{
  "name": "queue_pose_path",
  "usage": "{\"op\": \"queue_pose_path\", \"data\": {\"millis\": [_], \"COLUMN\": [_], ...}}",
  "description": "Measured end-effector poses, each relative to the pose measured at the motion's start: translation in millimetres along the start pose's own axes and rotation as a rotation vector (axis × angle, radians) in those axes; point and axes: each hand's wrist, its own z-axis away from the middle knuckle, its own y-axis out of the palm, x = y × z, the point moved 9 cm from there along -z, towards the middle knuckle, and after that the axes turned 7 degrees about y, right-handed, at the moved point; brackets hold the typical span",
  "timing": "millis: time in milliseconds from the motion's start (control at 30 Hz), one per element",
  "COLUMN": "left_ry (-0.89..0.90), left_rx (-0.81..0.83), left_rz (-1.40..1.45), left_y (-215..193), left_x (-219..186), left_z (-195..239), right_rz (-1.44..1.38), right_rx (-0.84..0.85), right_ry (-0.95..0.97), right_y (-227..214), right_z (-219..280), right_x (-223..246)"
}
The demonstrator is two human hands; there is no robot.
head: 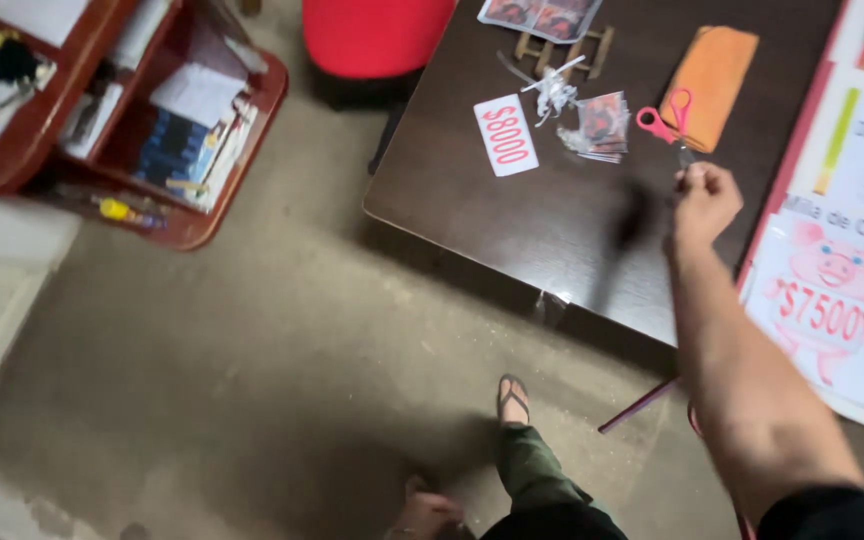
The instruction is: Apply clear adhesive tape to a paper price sign using scissors and a tape roll
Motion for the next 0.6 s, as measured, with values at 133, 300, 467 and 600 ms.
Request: {"op": "queue_pose_path", "data": {"millis": [133, 300, 467, 600], "left_ry": [-0.352, -0.214, -0.140, -0.139], "left_rx": [-0.152, -0.185, -0.150, -0.163], "left_rz": [-0.076, 0.076, 0.232, 0.157], "left_y": [-13.0, -16.9, -17.5, -28.9], "left_x": [6.4, -6.6, -22.4, -34.3], "left_z": [13.7, 9.7, 3.3, 6.1], "right_rz": [-0.636, -0.243, 0.236, -0.112], "right_rx": [-0.029, 0.234, 0.561, 0.959], "right_ry": [0.260, 0.214, 0.052, 0.153], "right_y": [-20.0, -125.9, -244.0, -249.2], "right_z": [129.1, 308.6, 450.5, 577.6], "right_x": [65.4, 161.2, 183.6, 188.4]}}
